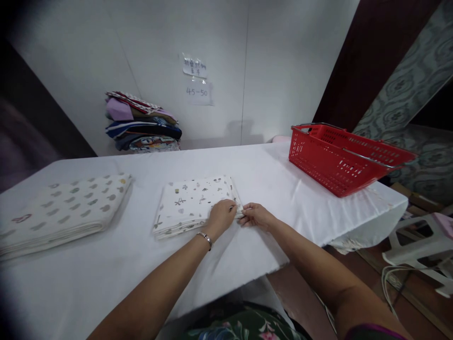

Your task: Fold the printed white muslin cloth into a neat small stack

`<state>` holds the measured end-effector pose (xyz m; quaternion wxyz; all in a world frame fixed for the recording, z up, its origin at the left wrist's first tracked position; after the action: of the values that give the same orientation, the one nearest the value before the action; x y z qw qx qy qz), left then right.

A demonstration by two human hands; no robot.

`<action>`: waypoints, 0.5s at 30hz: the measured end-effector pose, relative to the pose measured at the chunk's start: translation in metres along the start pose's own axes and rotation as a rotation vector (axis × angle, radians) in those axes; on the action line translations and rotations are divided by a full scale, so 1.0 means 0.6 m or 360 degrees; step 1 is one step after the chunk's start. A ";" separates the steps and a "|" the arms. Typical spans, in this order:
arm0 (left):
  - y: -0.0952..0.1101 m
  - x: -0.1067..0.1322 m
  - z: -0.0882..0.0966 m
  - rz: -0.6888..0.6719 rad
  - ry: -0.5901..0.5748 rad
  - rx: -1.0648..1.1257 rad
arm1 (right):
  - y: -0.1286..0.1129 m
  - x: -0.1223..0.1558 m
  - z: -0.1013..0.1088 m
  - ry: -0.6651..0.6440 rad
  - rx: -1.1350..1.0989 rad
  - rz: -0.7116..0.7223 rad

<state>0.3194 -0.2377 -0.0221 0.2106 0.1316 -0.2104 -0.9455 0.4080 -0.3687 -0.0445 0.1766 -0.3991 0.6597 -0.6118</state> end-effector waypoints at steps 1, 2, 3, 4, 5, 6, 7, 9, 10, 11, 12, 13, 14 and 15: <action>-0.001 0.002 0.000 -0.0036 0.0015 0.0006 | 0.000 0.001 -0.001 0.0004 0.0029 0.0012; -0.001 0.003 0.000 -0.0070 0.0029 0.0004 | 0.001 0.002 -0.002 0.0007 0.0052 0.0029; -0.001 0.004 0.000 -0.0098 0.0038 -0.0007 | 0.001 0.003 -0.003 0.0012 0.0065 0.0050; -0.001 0.005 0.000 -0.0119 0.0037 -0.0026 | 0.001 0.004 -0.004 0.0017 0.0070 0.0072; -0.001 0.005 0.000 -0.0135 0.0028 -0.0054 | 0.002 0.004 -0.005 0.0024 0.0069 0.0094; 0.000 0.005 0.000 -0.0148 0.0010 -0.0092 | 0.003 0.005 -0.006 0.0030 0.0069 0.0114; 0.001 0.005 0.000 -0.0165 -0.0009 -0.0137 | 0.003 0.005 -0.007 0.0033 0.0072 0.0130; 0.004 0.003 0.001 -0.0227 -0.0024 -0.0234 | 0.005 0.006 -0.008 0.0031 0.0080 0.0148; 0.005 0.002 0.002 -0.0268 -0.0017 -0.0274 | 0.005 0.005 -0.008 0.0031 0.0082 0.0150; 0.006 0.001 0.002 -0.0304 -0.0001 -0.0300 | 0.005 0.005 -0.008 0.0032 0.0085 0.0144; 0.005 0.000 0.002 -0.0331 0.0026 -0.0309 | 0.005 0.005 -0.008 0.0035 0.0090 0.0132; 0.004 0.000 0.002 -0.0358 0.0055 -0.0304 | 0.004 0.005 -0.008 0.0041 0.0094 0.0118; 0.002 0.001 0.001 -0.0385 0.0080 -0.0297 | 0.003 0.005 -0.008 0.0047 0.0094 0.0103; -0.001 0.001 0.000 -0.0424 0.0094 -0.0293 | 0.002 0.005 -0.007 0.0049 0.0090 0.0086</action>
<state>0.3186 -0.2378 -0.0224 0.1006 0.1664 -0.0973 -0.9761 0.4027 -0.3681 -0.0442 0.1941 -0.3667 0.6553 -0.6312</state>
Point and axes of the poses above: each hand's wrist, its own x-axis away from the middle knuckle, its own z-axis out of the back of the hand, y = z × x, the point moved 1 cm from there along -x, towards the middle knuckle, and after that the axes turned 10 degrees about z, right-handed, at the moved point
